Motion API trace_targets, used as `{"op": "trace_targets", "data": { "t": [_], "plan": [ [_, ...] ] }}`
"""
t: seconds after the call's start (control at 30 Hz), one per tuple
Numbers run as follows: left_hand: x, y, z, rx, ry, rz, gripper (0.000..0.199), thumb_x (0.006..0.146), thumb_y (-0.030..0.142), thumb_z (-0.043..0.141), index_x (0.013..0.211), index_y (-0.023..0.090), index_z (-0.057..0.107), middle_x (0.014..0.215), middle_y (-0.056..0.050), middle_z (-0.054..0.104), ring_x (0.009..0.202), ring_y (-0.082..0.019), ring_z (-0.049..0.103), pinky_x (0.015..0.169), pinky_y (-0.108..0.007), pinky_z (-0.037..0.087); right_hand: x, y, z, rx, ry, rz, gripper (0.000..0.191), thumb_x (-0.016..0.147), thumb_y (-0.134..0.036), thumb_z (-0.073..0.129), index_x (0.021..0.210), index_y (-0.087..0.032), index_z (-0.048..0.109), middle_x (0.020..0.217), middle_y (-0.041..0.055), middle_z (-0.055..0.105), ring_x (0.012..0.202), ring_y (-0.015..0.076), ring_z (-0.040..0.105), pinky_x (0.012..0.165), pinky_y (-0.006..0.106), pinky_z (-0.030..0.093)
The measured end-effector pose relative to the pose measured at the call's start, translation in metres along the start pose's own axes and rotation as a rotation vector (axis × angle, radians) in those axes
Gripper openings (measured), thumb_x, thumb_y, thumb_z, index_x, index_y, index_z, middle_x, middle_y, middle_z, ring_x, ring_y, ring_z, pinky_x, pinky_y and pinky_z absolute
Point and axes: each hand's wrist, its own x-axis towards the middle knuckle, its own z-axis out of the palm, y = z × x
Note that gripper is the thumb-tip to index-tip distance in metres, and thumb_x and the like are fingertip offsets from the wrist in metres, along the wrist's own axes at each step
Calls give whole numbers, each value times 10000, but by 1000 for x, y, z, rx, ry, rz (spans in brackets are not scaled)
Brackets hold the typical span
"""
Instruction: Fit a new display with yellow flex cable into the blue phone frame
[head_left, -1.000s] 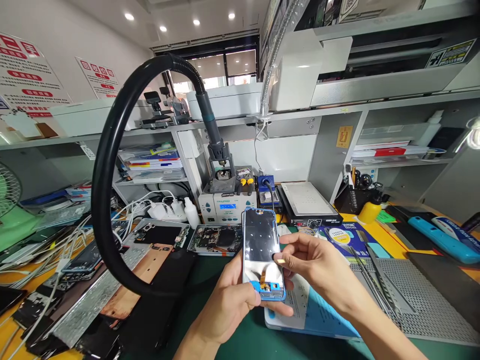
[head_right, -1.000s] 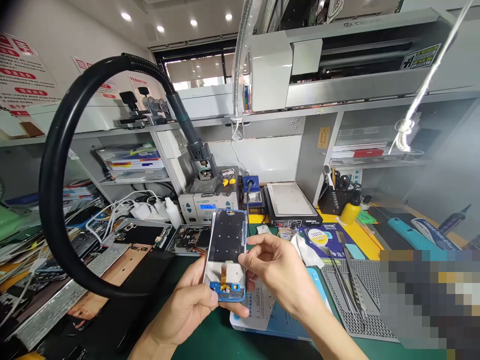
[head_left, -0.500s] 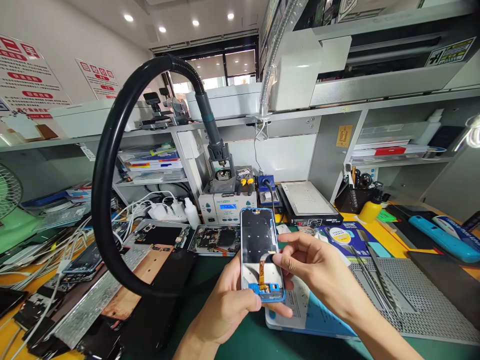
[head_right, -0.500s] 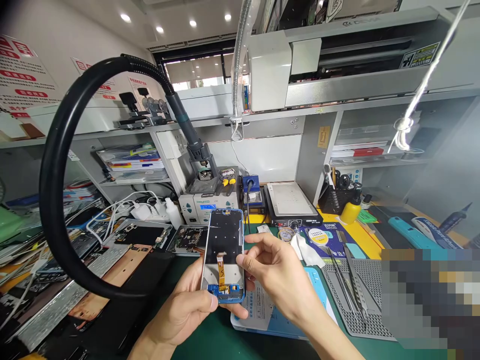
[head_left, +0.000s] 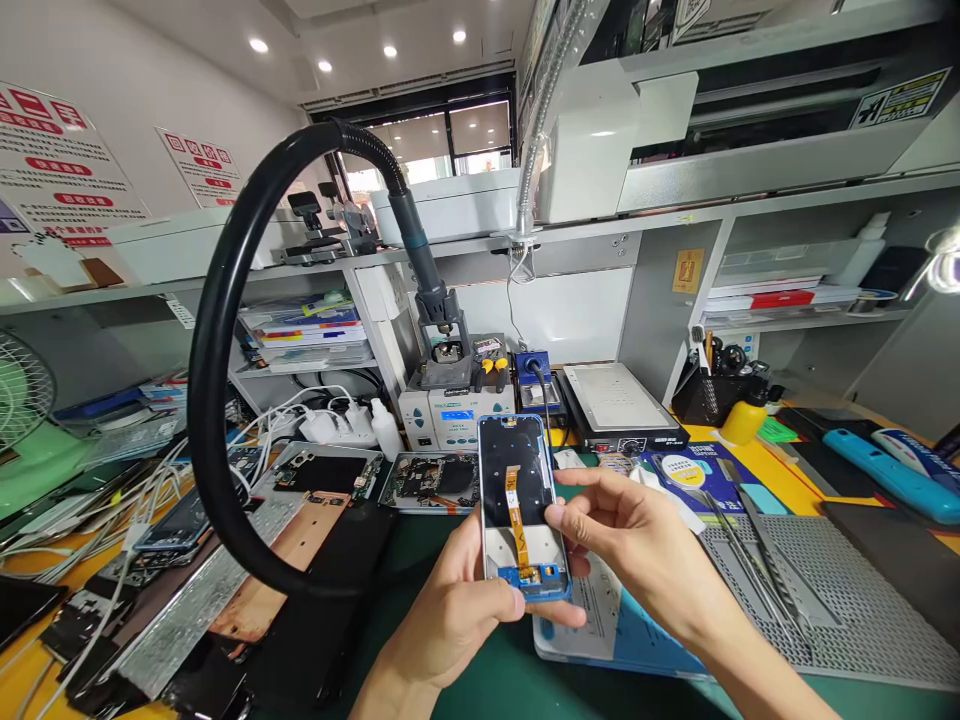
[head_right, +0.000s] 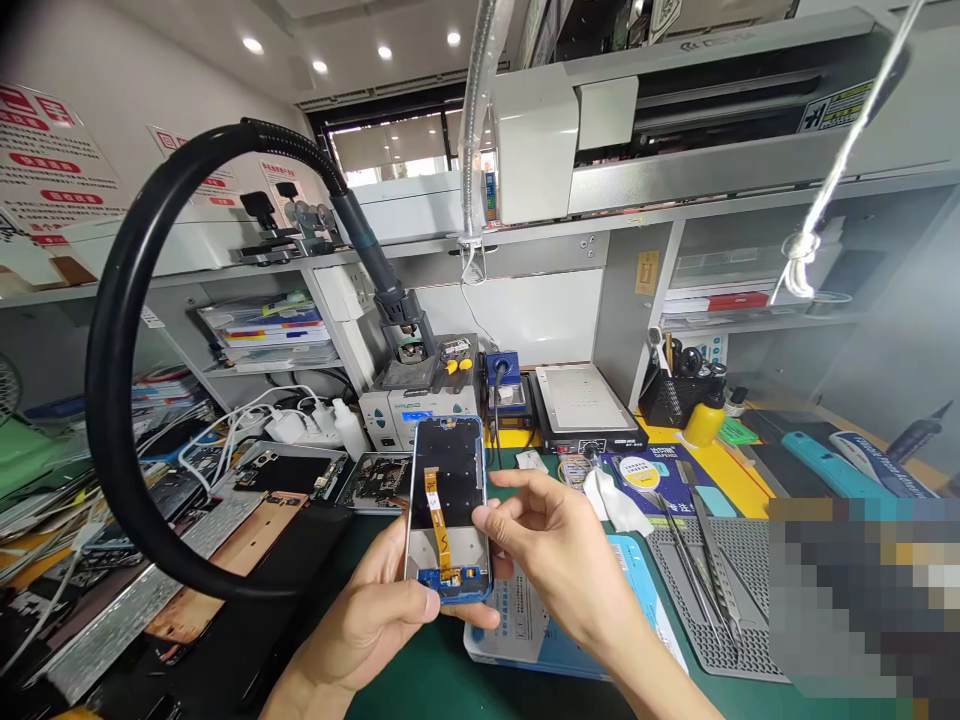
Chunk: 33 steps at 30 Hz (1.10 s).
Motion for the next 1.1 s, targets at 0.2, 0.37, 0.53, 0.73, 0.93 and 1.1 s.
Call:
{"op": "trace_targets", "data": {
  "t": [0.2, 0.37, 0.53, 0.73, 0.93, 1.1],
  "plan": [
    [0, -3, -3, 5, -9, 11, 625, 707, 1, 632, 1302, 193, 624, 1178, -115, 756, 1120, -327, 676, 830, -503, 624, 0, 0, 0, -21, -37, 23, 322, 805, -475, 810, 950, -209, 702, 604, -62, 605, 528, 111, 552, 561, 260, 445],
    [0, -4, -2, -14, -8, 37, 530, 755, 11, 656, 1248, 207, 658, 1207, -96, 751, 1066, -283, 692, 836, -500, 632, -5, -1, -3, 3, -174, 31, 259, 842, -419, 792, 1019, -245, 719, 731, -29, 674, 670, 137, 596, 651, 261, 486],
    [1, -3, 1, 2, 46, 3, 534, 732, 26, 673, 1234, 205, 648, 1178, -102, 745, 1055, -291, 678, 770, -437, 634, -10, -3, -2, 116, -335, 70, 331, 873, -293, 749, 1192, -291, 662, 1105, 32, 711, 928, 200, 628, 732, 296, 527],
    [0, -2, 2, 39, 78, -13, 504, 723, 43, 666, 1198, 208, 637, 1113, -86, 740, 1062, -292, 670, 719, -365, 614, -12, -4, 6, 66, -299, 58, 258, 872, -302, 720, 1123, -277, 663, 966, 9, 689, 990, 221, 625, 809, 306, 523],
    [0, -1, 1, 62, 79, -11, 554, 708, 23, 636, 1230, 206, 610, 1090, -73, 740, 1041, -268, 677, 747, -357, 603, -15, 6, 10, 65, -254, 59, 230, 941, -248, 637, 1162, -310, 616, 1153, 2, 687, 1013, 178, 660, 945, 320, 512],
    [0, -2, -2, 14, 50, -22, 628, 691, -14, 591, 1272, 223, 608, 1128, -66, 736, 1060, -252, 672, 808, -370, 594, -15, 7, 8, 105, -282, 94, 232, 948, -253, 639, 1169, -313, 600, 1173, 13, 678, 1083, 197, 643, 922, 337, 540]
  ]
}}
